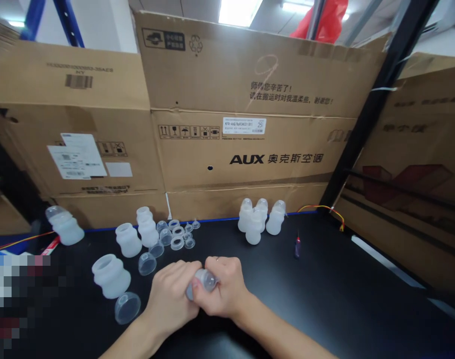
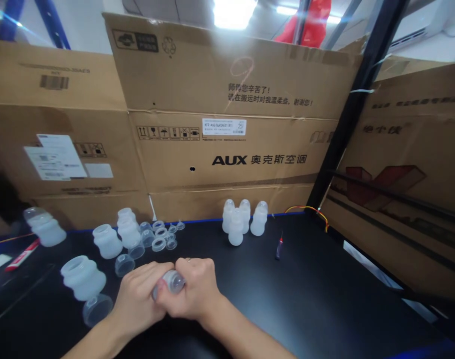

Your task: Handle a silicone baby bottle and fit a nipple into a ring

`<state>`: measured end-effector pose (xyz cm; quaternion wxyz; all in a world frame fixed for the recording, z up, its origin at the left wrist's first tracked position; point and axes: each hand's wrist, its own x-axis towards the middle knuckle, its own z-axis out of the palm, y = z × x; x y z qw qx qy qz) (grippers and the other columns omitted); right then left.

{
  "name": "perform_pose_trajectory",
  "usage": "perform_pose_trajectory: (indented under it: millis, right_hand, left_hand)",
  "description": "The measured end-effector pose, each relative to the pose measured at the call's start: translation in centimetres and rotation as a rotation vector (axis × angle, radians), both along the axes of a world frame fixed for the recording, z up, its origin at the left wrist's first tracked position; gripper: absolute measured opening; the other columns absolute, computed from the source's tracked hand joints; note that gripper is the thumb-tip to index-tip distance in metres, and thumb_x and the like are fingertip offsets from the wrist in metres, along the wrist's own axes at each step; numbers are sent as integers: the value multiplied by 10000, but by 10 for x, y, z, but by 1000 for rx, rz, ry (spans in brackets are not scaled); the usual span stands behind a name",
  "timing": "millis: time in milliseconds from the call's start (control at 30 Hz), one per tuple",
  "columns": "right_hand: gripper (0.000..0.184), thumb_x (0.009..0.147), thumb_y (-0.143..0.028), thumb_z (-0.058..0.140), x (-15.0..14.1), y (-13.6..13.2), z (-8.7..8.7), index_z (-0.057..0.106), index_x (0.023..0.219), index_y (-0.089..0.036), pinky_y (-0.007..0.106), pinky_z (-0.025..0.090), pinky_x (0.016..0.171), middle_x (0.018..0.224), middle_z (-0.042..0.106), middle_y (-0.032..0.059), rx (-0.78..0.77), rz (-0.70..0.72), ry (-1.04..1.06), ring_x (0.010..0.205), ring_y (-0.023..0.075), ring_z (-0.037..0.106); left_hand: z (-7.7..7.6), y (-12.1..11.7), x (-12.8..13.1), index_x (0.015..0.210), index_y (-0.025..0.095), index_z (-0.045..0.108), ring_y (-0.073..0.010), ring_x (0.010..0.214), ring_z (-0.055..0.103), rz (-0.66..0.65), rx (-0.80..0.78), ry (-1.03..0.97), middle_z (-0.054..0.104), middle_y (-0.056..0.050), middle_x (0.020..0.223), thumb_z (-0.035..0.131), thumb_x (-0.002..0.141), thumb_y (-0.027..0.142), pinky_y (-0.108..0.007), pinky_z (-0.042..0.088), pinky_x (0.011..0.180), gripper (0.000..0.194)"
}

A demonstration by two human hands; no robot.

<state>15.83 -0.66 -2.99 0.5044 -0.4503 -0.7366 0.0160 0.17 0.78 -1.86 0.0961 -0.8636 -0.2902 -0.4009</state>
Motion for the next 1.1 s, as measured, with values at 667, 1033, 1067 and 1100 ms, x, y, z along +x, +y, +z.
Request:
perform_pose_trajectory:
  millis: [667,1033,1067,1100]
  right_hand:
    - [479,975,-491,588,-67,-8,10,488,1419,-341,607,224,1227,1547,473,89,-109,484,-517,1463,326,355]
    - [268,860,-417,749,-48,9,-30,647,1092,-328,631,213,1222,999,781,-3,-43,504,-368,1183,290,645]
    - [286,844,-424,761,-44,8,-28,651,1088,-322,595,321,1181,957,778,2,-12,517,-326,1065,273,691]
    - [317,833,-426,769,-40,6,-24,650,1105,-315,532,437,1104,941,772,12,13,530,-262,962,254,713]
  left_hand:
    - [54,16,-51,1062,279,384,-197,561,718,-155,-325,-1204,735,32,785,693,908,450,-328,608,574,385]
    - [22,27,-46,1164,225,566,-218,777,742,-20,-485,-1062,738,-68,1044,753,864,447,-329,613,733,417]
    - [19,28,-45,1177,217,587,-228,821,738,-9,-510,-1022,737,-73,1056,748,869,445,-332,606,762,416]
    - [16,28,-44,1185,210,602,-239,861,731,-13,-537,-985,737,-75,1059,739,875,447,-334,600,780,413]
